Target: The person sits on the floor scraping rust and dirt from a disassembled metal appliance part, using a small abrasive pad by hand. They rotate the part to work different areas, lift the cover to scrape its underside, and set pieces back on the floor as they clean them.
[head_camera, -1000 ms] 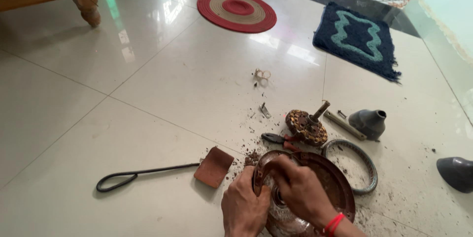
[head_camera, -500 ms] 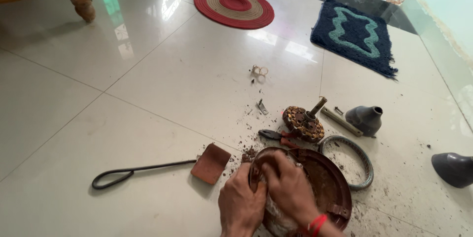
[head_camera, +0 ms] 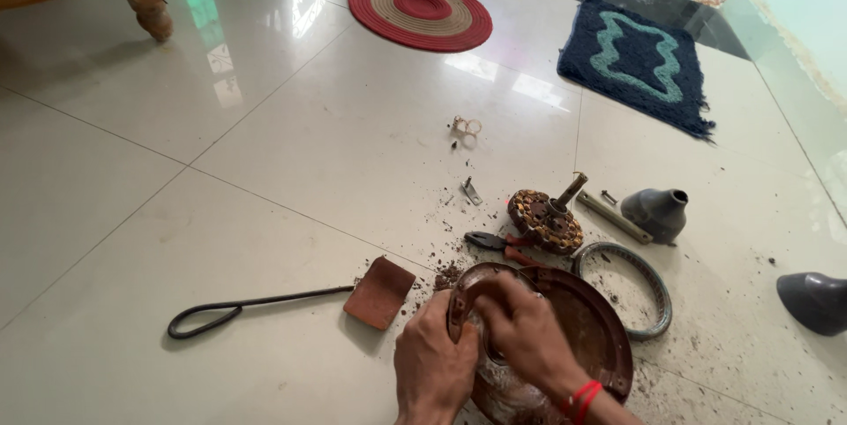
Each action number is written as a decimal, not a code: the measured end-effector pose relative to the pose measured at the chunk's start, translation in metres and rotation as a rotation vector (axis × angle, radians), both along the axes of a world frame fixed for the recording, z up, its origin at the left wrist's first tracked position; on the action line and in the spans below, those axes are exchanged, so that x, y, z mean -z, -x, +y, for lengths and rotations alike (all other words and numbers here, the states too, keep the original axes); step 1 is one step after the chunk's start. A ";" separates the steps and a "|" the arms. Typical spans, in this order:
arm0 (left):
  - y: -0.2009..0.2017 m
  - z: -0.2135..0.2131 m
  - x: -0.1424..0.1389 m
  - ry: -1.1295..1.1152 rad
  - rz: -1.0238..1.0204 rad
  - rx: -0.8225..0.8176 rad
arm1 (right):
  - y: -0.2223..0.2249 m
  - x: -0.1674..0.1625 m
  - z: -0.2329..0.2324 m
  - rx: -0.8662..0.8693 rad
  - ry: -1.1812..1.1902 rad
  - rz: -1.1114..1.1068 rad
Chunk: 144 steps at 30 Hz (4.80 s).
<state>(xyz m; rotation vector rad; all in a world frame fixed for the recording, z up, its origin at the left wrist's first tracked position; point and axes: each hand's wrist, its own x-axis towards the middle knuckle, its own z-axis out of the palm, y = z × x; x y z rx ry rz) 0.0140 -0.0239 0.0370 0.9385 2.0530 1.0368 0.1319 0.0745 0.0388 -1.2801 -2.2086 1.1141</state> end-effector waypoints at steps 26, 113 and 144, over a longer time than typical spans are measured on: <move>0.001 -0.001 -0.001 -0.142 0.052 0.000 | 0.001 -0.009 0.005 -0.036 0.002 -0.118; 0.009 0.006 0.005 0.318 0.009 0.301 | -0.014 -0.014 -0.006 -0.245 -0.078 -0.151; 0.005 0.002 -0.003 0.138 -0.057 0.191 | -0.045 0.032 0.020 0.125 0.060 -0.255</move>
